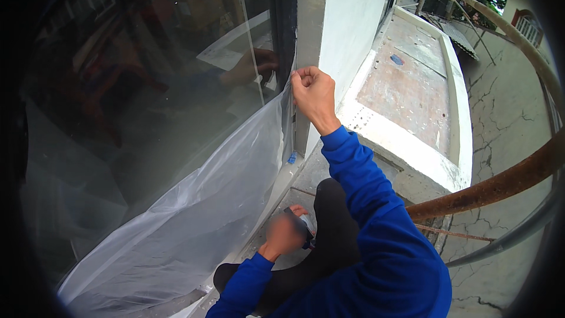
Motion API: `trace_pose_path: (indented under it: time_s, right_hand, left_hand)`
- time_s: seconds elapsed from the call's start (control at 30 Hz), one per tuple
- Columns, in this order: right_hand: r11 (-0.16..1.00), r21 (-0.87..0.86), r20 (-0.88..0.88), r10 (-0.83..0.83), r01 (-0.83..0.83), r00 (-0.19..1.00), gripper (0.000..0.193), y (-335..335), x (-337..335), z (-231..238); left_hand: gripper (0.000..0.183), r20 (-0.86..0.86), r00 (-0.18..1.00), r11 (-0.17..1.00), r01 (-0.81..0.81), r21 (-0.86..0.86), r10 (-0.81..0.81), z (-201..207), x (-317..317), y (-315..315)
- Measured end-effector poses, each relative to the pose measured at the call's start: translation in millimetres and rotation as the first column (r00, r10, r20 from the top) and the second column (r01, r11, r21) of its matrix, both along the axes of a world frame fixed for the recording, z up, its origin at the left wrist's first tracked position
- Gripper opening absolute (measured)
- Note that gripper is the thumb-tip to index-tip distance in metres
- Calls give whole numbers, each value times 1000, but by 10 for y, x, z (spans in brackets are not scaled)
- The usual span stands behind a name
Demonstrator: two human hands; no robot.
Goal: The person peels a protective plastic film from a window pane, then applies a liquid from a spray bottle and wipes the glass surface with a cloth.
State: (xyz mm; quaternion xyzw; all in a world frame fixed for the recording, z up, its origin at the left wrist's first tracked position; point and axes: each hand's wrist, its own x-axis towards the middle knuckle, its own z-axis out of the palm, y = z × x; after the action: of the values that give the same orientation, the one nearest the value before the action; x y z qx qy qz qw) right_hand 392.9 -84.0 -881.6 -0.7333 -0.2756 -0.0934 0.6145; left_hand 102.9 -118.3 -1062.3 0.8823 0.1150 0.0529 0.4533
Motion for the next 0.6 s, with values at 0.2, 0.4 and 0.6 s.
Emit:
trace_pose_path:
  time_s: [0.2, 0.4, 0.6]
  right_hand:
    - [995, 55, -141, 95, -88, 985, 21, 37, -61, 108]
    - [992, -16, 220, -119, 126, 968, 19, 76, 93, -87]
    - [997, -6, 147, -77, 79, 986, 21, 39, 53, -99]
  left_hand:
    - [59, -21, 1000, 1000, -10, -29, 10, 3, -3, 20]
    - [59, -36, 999, 1000, -17, -20, 16, 7, 12, 26]
    - [61, -60, 998, 1000, -1, -16, 0, -16, -2, 18]
